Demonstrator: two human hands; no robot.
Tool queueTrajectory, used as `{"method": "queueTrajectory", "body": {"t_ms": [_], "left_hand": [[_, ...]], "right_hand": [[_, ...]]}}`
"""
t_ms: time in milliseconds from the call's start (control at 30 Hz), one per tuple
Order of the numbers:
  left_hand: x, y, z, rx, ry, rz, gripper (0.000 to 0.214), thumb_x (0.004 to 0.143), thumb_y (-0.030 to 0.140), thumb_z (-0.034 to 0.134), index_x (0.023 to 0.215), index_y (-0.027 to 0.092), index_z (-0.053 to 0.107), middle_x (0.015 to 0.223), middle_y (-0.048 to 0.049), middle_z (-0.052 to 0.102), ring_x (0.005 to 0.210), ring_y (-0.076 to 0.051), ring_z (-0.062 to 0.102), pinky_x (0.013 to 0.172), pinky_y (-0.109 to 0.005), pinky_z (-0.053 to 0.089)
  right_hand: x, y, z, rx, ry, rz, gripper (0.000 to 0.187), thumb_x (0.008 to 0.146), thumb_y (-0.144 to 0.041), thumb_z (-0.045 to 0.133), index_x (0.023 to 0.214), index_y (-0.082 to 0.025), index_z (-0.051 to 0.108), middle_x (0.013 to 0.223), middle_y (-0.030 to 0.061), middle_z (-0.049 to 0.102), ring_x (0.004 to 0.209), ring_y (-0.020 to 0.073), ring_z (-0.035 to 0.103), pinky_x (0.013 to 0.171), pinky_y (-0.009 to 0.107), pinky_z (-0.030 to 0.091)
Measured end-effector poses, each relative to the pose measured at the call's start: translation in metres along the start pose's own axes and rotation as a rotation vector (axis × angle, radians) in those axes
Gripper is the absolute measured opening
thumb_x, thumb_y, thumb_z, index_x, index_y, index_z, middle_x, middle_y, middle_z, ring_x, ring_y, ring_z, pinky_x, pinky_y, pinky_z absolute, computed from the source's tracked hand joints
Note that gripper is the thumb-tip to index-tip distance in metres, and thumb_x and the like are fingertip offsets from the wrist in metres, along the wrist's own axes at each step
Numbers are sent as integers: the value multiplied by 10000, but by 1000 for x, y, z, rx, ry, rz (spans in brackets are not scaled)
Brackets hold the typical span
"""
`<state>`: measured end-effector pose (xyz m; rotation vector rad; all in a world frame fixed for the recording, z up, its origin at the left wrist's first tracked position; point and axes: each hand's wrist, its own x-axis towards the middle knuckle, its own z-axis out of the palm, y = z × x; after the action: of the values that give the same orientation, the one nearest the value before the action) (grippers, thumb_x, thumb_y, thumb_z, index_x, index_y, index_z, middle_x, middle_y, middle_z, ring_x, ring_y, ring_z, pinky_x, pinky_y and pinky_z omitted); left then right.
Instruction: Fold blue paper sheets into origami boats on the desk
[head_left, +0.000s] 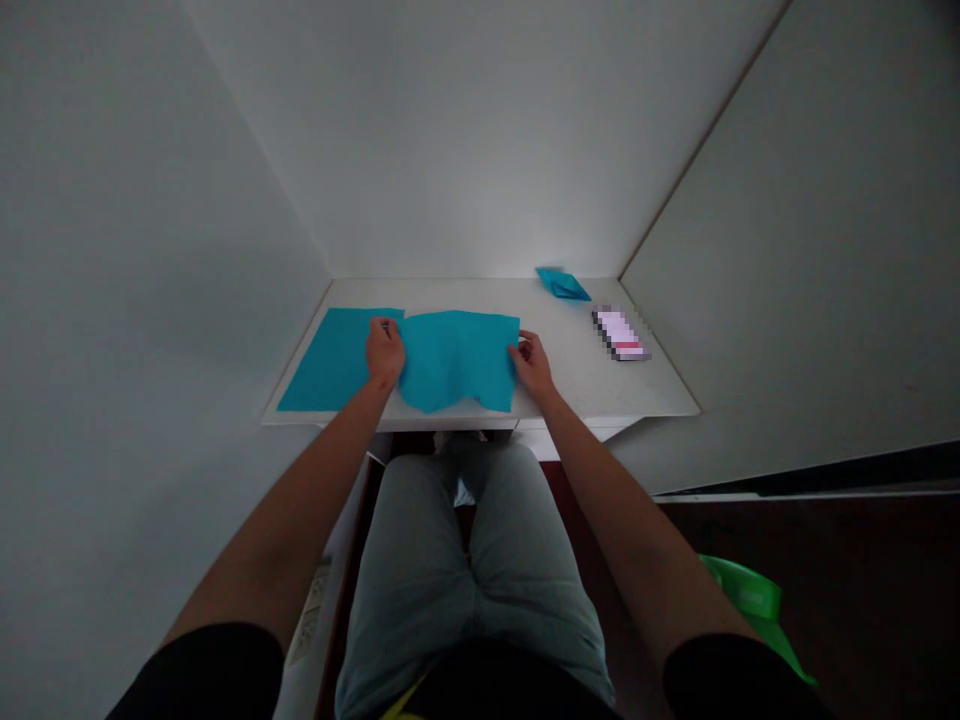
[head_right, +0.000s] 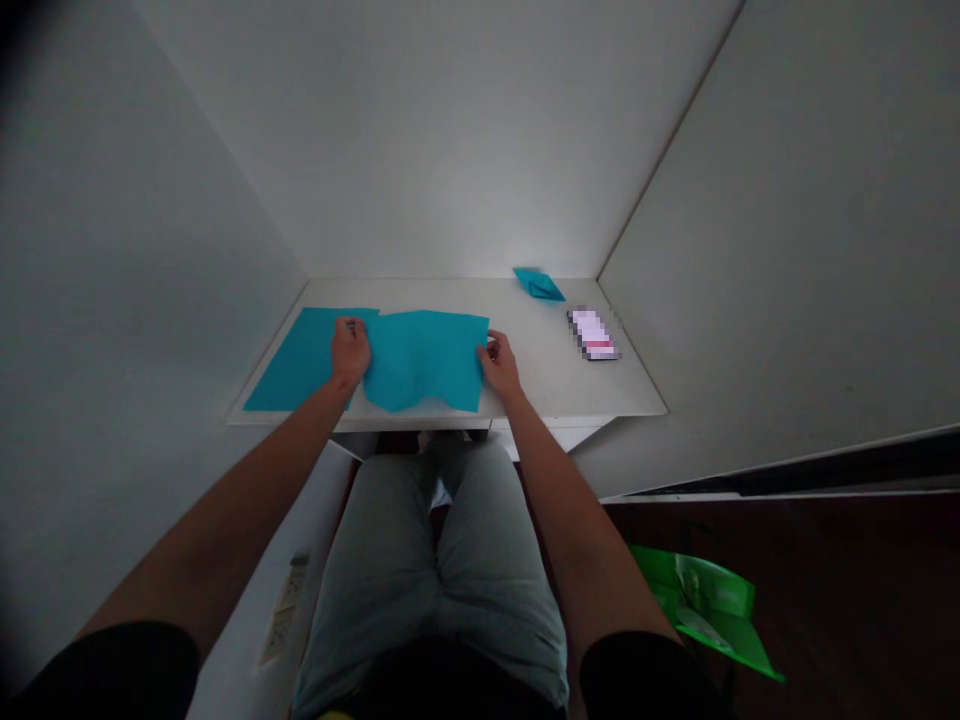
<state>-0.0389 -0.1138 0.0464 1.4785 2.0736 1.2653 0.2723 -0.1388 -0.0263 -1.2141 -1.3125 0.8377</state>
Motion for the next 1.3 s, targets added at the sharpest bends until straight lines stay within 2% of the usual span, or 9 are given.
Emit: {"method": "queueTrajectory", "body": {"t_ms": [233, 367, 533, 733, 867, 1000, 1133, 1200, 1300], "left_hand": [[14, -9, -26, 192, -99, 58, 325, 1128, 366, 434, 1268, 166, 649, 1228, -190, 770, 1221, -340, 739, 1103, -477, 557], [-3, -4, -35, 355, -101, 213, 415, 1104, 371, 497, 1416, 122, 609, 1480, -248, 656, 1385, -374, 647, 1178, -527, 510], [-66, 7, -13, 520, -374, 594, 562, 1127, 495, 451, 1556, 159, 588, 1722, -179, 509, 1653, -356, 387, 1386, -543, 262], [-111, 1, 14, 607, -553, 570, 736, 1128, 569, 379, 1727, 144, 433, 1829, -139, 371, 1729, -318, 273, 1428, -499, 183], [-124, 7, 18, 602, -537, 580, 770, 1123, 591, 372, 1741, 133, 417, 1837, -145, 342, 1740, -322, 246, 1431, -521, 170], [-142, 22, 34, 582, -539, 612, 787, 1117, 588, 381, 1738, 106, 419, 1844, -155, 314, 1745, -333, 227, 1433, -548, 164], [-151, 29, 49, 588, -556, 609, 808, 1098, 517, 436, 1752, 49, 358, 1839, -184, 307, 1748, -339, 213, 1436, -551, 150], [-150, 28, 48, 591, -554, 589, 796, 1104, 516, 418, 1743, 43, 375, 1843, -190, 288, 1748, -337, 212, 1436, -543, 157], [-143, 21, 39, 598, -535, 532, 807, 1124, 549, 350, 1740, 29, 374, 1852, -208, 244, 1748, -349, 207, 1432, -533, 172]], "right_hand": [[-5, -5, -6, -54, 6, 29, 659, 952, -606, 654, 1498, -268, 509, 999, 6, 648, 763, 178, 631, 681, 318, 528], [-7, -10, -8, -131, 24, 28, 619, 957, -592, 632, 1470, -256, 553, 1062, 29, 670, 766, 173, 639, 707, 327, 538], [-6, -9, -7, -170, 55, 45, 584, 953, -547, 660, 1449, -247, 586, 1077, 35, 685, 737, 164, 625, 667, 311, 524], [3, -9, -23, -149, 230, 67, 501, 954, -441, 645, 1406, -229, 595, 1085, 44, 684, 773, 174, 618, 696, 316, 562], [7, -25, -37, -424, 331, -88, 402, 1014, -376, 521, 1325, -164, 664, 1257, 173, 714, 1058, 272, 699, 983, 470, 602], [-8, -44, 1, -733, -95, -265, 500, 1106, -402, 432, 1477, -160, 665, 1525, 199, 686, 1431, 330, 627, 1267, 532, 446], [-26, -46, 50, -891, -461, -172, 679, 1167, -514, 268, 1690, -147, 499, 1757, 149, 498, 1664, 296, 425, 1377, 513, 309], [-25, -41, 49, -939, -526, -158, 723, 1168, -565, 200, 1722, -183, 465, 1812, 110, 410, 1713, 279, 336, 1409, 539, 232], [-12, -31, 11, -1039, -540, -174, 836, 1140, -650, 215, 1770, -119, 354, 1857, 135, 282, 1745, 301, 248, 1432, 548, 151]]}}
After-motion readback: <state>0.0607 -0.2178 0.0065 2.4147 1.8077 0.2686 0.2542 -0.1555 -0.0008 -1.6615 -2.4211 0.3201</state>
